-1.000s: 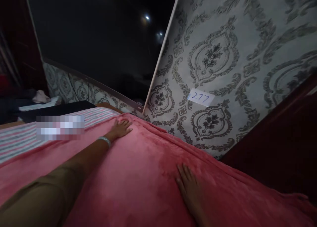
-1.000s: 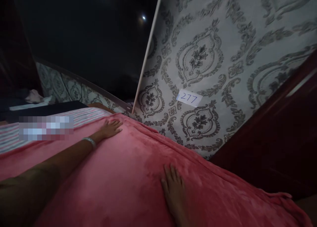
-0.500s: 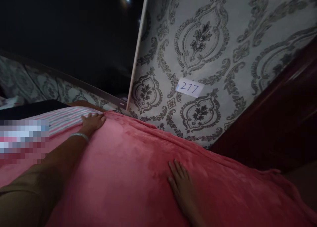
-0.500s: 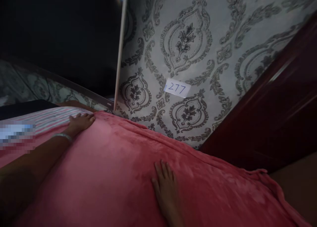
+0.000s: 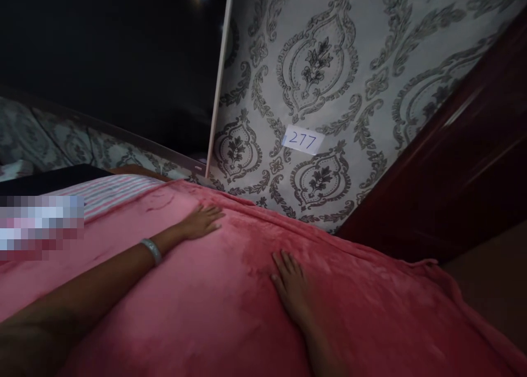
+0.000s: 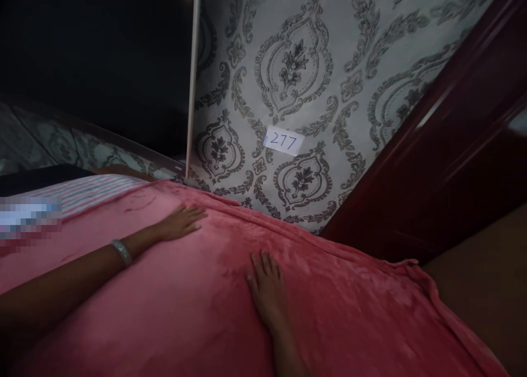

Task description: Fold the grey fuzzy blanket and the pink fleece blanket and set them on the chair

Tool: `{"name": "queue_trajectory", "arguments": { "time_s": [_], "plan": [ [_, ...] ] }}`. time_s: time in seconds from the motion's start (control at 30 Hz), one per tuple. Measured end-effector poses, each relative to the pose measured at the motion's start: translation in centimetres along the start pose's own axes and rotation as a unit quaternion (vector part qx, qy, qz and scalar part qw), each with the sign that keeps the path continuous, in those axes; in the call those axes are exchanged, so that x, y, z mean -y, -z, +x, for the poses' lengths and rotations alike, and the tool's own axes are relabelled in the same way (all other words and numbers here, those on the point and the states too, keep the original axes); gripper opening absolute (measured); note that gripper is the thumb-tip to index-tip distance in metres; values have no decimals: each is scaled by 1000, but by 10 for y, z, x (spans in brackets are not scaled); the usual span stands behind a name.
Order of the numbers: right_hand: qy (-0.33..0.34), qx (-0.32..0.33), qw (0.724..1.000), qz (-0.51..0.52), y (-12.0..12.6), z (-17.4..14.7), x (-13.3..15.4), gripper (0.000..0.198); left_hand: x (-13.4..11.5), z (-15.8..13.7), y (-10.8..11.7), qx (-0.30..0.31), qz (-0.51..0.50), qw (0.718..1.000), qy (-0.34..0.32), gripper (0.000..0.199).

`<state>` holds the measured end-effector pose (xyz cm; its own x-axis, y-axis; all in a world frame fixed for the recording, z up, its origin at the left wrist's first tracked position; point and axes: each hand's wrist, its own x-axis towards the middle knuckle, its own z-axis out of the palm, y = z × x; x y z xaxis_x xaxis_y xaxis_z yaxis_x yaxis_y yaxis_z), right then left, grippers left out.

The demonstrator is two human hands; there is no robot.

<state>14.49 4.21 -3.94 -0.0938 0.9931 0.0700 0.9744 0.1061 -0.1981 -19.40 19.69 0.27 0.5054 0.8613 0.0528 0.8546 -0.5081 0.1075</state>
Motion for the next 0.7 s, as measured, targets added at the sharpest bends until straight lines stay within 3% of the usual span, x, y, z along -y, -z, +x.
{"name": "queue_trajectory", "arguments": {
  "time_s": [0.13, 0.23, 0.33, 0.43, 0.5, 0.63, 0.7],
  "plan": [
    [6, 1, 1000, 3, 3, 0, 1, 55, 35, 6, 10, -31, 4, 985, 169, 61],
    [-1, 4, 1000, 11, 8, 0, 5, 55, 54, 3, 23, -37, 5, 967, 251, 61],
    [-5, 3, 1000, 30, 17, -2, 12, 54, 55, -2, 36, -29, -1, 954, 298, 66],
    [1, 8, 998, 56, 27, -3, 15, 55, 38, 5, 46, -20, -24, 936, 350, 75],
    [5, 10, 998, 69, 32, -3, 14, 55, 15, 18, 48, -10, -15, 943, 333, 75],
    [3, 10, 997, 81, 38, -3, 11, 56, -56, 40, 31, 21, 8, 990, 138, 65],
    [3, 9, 996, 84, 38, -4, 12, 56, -87, 43, 15, 31, 22, 995, 91, 64]
  ]
}}
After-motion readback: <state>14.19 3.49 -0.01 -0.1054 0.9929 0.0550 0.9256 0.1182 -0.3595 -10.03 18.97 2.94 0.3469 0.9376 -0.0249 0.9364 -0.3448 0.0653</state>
